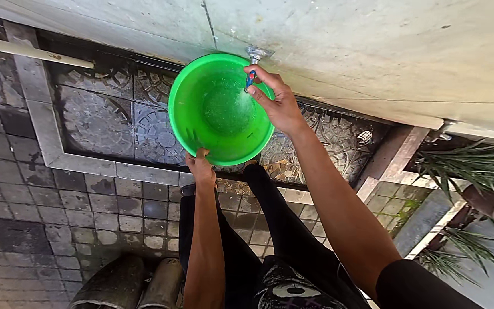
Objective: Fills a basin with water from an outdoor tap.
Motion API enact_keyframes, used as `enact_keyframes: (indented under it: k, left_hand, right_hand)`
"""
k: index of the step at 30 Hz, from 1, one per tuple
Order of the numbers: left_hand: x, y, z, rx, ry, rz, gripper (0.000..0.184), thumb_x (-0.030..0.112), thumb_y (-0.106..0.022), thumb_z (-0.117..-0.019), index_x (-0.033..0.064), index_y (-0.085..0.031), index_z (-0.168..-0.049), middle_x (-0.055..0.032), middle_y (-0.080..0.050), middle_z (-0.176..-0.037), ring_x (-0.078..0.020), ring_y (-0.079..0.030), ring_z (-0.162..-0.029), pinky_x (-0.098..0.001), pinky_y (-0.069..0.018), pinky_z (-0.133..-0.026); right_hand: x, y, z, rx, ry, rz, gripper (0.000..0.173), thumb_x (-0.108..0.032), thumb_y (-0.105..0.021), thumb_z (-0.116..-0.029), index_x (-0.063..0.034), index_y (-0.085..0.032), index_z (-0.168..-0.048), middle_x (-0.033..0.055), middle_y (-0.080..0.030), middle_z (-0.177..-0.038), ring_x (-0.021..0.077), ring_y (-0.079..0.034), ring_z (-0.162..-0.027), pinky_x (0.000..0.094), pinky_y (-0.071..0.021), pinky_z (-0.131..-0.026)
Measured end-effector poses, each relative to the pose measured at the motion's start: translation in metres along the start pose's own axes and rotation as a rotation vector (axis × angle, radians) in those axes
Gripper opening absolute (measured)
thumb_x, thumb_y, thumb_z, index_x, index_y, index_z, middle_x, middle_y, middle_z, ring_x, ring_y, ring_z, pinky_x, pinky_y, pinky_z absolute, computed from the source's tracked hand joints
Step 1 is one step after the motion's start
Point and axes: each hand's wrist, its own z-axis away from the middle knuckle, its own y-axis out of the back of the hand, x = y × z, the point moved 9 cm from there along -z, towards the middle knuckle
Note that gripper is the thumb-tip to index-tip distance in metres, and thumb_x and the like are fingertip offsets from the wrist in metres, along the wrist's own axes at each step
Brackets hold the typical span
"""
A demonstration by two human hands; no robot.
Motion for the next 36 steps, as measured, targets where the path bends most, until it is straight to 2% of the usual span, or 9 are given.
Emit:
enact_keyframes:
  k: [7,13,17,20,24,30,36]
  left_hand:
    - [-0.002,-0.003,0.004,0.009,0.005,-0.022,0.032,-0.001,-0.052,-0.0918,0.0113,-0.057,-0.12,-0.0043,-0.069,-0.106,-0.0155,-0.07,-0.092,-0.038,-0.0615,-0.075]
    - [-0.007,-0.003,0.003,0.044,0.034,-0.008,0.03,-0.001,-0.054,-0.0904,0.012,-0.059,-0.117,-0.0037,-0.07,-0.102,-0.015,-0.071,-0.087,-0.0361,-0.0617,-0.069]
    - [-0.017,-0.006,0.0,0.043,0.035,0.024,0.03,-0.003,-0.053,-0.0917,0.0111,-0.058,-0.117,-0.0042,-0.069,-0.101,-0.0157,-0.07,-0.086,-0.0363,-0.062,-0.07]
    - [-0.022,-0.007,0.0,0.048,0.042,0.027,0.031,-0.002,-0.053,-0.0921,0.0113,-0.057,-0.119,-0.0047,-0.069,-0.103,-0.0159,-0.07,-0.088,-0.0373,-0.0617,-0.072]
    - [-0.028,-0.008,-0.001,0.054,0.062,0.032,0.031,-0.002,-0.054,-0.0926,0.0115,-0.057,-0.12,-0.0054,-0.069,-0.105,-0.0178,-0.07,-0.089,-0.0387,-0.0617,-0.072]
    - [-0.029,-0.008,0.002,0.054,0.058,0.032,0.032,-0.001,-0.053,-0.0927,0.0109,-0.055,-0.122,-0.0063,-0.068,-0.106,-0.0182,-0.07,-0.091,-0.0403,-0.0615,-0.074]
    - [-0.025,-0.007,0.001,0.05,0.046,0.014,0.032,0.0,-0.053,-0.0927,0.0106,-0.056,-0.122,-0.006,-0.068,-0.107,-0.0179,-0.07,-0.092,-0.0396,-0.0614,-0.074]
  right_hand:
    - [0.005,0.001,-0.002,0.025,-0.009,-0.043,0.039,-0.044,-0.067,-0.0986,-0.0316,-0.069,-0.135,-0.0028,-0.066,-0.129,0.0175,-0.054,-0.128,0.0494,-0.0409,-0.108]
    - [0.005,0.003,-0.004,0.013,-0.013,-0.052,0.039,-0.044,-0.068,-0.0976,-0.0313,-0.07,-0.134,-0.0023,-0.066,-0.127,0.0172,-0.054,-0.127,0.0489,-0.0405,-0.107]
    - [0.008,0.005,-0.005,0.01,-0.029,-0.066,0.04,-0.046,-0.07,-0.0956,-0.0317,-0.071,-0.133,-0.0013,-0.065,-0.127,0.0166,-0.054,-0.125,0.0479,-0.0414,-0.107]
    - [0.008,0.006,-0.007,-0.007,-0.049,-0.082,0.042,-0.048,-0.073,-0.0927,-0.0322,-0.071,-0.132,-0.0029,-0.064,-0.128,0.0164,-0.052,-0.127,0.0523,-0.0372,-0.108]
    - [0.008,0.007,-0.008,-0.007,-0.058,-0.093,0.046,-0.049,-0.078,-0.0882,-0.0333,-0.072,-0.131,-0.0036,-0.063,-0.127,0.0166,-0.052,-0.127,0.0542,-0.0369,-0.109]
    - [0.007,0.007,-0.008,-0.01,-0.046,-0.087,0.043,-0.049,-0.076,-0.0898,-0.0331,-0.073,-0.13,-0.0048,-0.064,-0.127,0.0158,-0.052,-0.128,0.0563,-0.0342,-0.11]
    - [0.006,0.005,-0.01,-0.017,-0.026,-0.157,0.039,-0.036,-0.076,-0.092,-0.0264,-0.073,-0.13,0.0001,-0.065,-0.129,0.0181,-0.052,-0.13,0.0432,-0.0426,-0.11]
